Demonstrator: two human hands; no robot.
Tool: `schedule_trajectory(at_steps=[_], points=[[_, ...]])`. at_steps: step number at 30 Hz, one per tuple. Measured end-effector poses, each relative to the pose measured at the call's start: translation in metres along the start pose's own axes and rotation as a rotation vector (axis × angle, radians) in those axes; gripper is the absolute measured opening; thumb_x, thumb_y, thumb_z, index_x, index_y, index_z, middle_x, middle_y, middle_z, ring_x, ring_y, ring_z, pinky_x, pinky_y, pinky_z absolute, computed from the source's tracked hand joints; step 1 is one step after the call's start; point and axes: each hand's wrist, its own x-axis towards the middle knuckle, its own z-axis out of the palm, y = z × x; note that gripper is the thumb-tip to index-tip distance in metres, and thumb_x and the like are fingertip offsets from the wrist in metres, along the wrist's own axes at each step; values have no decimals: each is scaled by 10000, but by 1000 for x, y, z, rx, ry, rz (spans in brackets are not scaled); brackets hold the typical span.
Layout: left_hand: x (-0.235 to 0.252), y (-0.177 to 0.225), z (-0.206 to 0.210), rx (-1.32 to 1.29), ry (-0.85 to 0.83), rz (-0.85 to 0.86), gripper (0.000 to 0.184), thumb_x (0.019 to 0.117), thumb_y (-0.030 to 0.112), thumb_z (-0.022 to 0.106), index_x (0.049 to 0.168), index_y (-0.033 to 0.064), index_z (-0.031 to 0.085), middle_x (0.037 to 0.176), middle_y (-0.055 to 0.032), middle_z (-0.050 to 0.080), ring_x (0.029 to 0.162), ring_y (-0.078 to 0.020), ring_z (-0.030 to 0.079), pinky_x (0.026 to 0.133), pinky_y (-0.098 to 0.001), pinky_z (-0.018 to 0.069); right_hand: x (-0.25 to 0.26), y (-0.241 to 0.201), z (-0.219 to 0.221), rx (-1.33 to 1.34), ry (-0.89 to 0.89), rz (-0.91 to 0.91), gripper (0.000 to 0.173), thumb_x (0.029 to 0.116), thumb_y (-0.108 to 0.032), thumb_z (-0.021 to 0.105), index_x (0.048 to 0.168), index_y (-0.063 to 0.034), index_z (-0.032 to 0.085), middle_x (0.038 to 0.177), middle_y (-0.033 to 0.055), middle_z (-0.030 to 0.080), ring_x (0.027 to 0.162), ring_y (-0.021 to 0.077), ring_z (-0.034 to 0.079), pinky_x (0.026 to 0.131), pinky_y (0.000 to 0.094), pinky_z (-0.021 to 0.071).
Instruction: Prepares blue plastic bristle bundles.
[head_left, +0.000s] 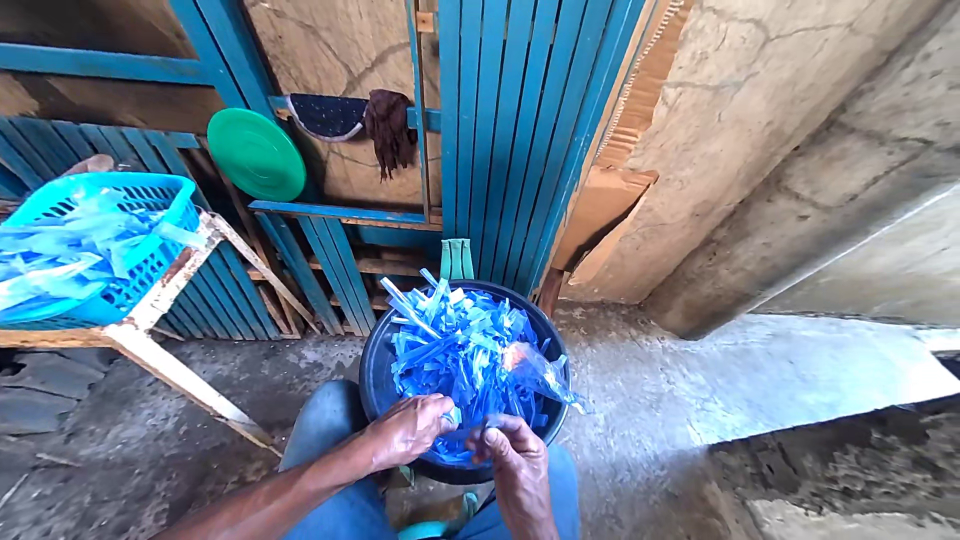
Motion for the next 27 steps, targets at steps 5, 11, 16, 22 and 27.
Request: schedule_trajectory(at_steps=[5,11,16,22,27], points=[[-3,10,-5,35,3,28,359,1067,316,518,1053,-7,673,1005,-190,688,954,-349,679,855,-572,519,10,3,7,-264,-116,-117,143,946,-173,730,982,-39,769,1164,120,697,989,143,674,773,260,590],[-9,27,-4,162,66,61,364,1042,330,545,996,1,696,961,-181,702,925,-352,694,815,-562,528,19,17,6,-471,-127,-166,207,1036,-159,562,1087,20,652,1137,110,693,1023,146,678,871,300,584],[-9,16,19,438,588,286,311,864,394,722,778,99,677,738,-60,655,734,-240,689,631,-394,573,14,19,8,-517,-41,-56,160,1045,-134,524,1050,-11,628,746,6,611,557,45,542,506,208,480],[-3,7,22,239,611,603,207,1002,271,652,918,84,678,1346,-111,637,1149,-184,652,933,-287,568,12,16,7,-310,-26,101,211,1049,-195,555,940,-55,669,634,-18,561,469,13,448,432,178,389],[-3,5,20,170,635,565,119,955,216,676,967,101,707,1004,-46,714,1009,-160,684,901,-263,566,9,14,0,-281,-122,112,324,1056,-337,555,932,-74,697,612,-25,563,466,28,480,444,198,430]])
